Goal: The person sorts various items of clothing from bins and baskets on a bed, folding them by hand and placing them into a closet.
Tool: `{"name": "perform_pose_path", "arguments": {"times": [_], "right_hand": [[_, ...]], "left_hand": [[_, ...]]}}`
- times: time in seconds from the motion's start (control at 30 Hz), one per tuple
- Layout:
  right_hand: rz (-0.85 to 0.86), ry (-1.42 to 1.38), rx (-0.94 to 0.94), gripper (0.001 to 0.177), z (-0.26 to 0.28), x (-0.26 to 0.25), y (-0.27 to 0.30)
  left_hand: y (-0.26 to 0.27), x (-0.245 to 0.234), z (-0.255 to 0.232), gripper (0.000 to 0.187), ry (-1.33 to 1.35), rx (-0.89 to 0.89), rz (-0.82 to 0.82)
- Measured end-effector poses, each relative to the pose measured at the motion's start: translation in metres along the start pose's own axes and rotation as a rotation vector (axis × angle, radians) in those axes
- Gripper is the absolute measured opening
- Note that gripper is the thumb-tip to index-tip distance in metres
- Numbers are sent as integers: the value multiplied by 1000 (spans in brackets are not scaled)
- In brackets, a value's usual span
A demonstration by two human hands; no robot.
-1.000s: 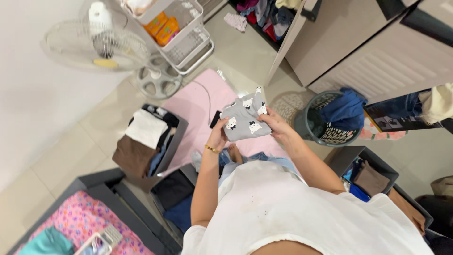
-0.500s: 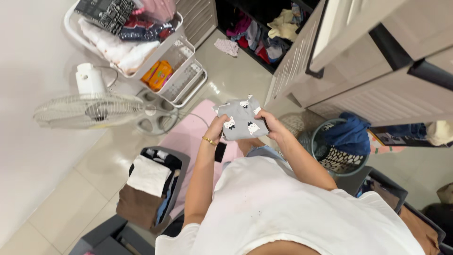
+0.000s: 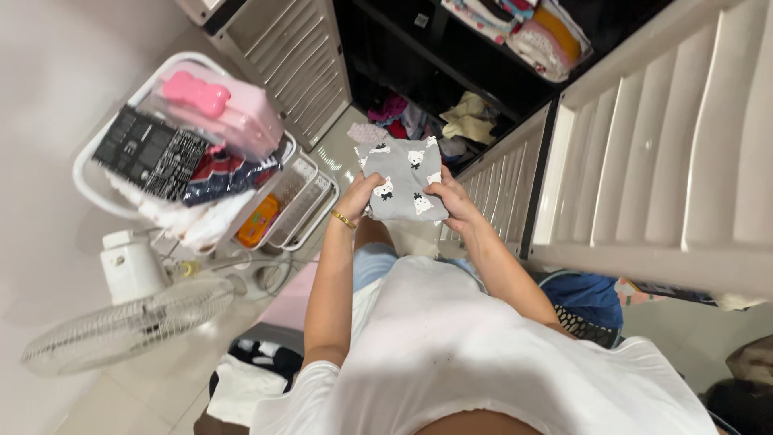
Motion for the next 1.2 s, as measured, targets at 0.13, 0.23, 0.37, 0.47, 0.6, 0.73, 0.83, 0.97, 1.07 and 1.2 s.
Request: {"name": "perform_pose_path", "arguments": {"times": [0.13, 0.23, 0.37, 0.47, 0.6, 0.73, 0.83, 0.97, 1.07, 1.2], "right_hand": [[-24, -22, -54, 81, 25, 7, -43], [-56, -100, -41, 80, 43, 16, -89], [-23, -107, -105, 84, 70, 54, -170], [-81, -102, -68, 83, 91, 97, -233], [-73, -123, -83, 85, 109, 135, -304], [-31, -48, -346, 91, 130, 141, -357], [-264, 286, -577, 100, 172, 133, -391], [-381, 225, -612, 96, 215, 130, -440], [-467, 281, -697, 83, 218, 114, -492], [-522, 356, -784, 73, 210, 92, -530]], "left_hand": [[-56, -27, -40, 43, -109, 9, 97], [-111, -55, -79, 50, -315, 88, 95], [-187, -100, -144, 60, -622, 192, 122], [-242, -138, -190, 66, -915, 35, 35], [-293, -180, -234, 67, -1095, 87, -11], [-338, -192, -275, 67, -1133, 109, -10], [-381, -191, -306, 61, -917, 401, 33], [-460, -177, -322, 64, -838, 392, -37], [-529, -174, -308, 50, -1125, 222, -10], [-578, -187, -246, 48, -1101, 149, 26]]}}
Point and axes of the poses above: each hand's wrist, its own y-axis away from the middle knuckle, its own x-axis out of the palm, z = x × y, the point moved 1 cm from there along -y, towards the middle knuckle, and after that the axes turned 11 degrees about -y, right-handed, at the moved point
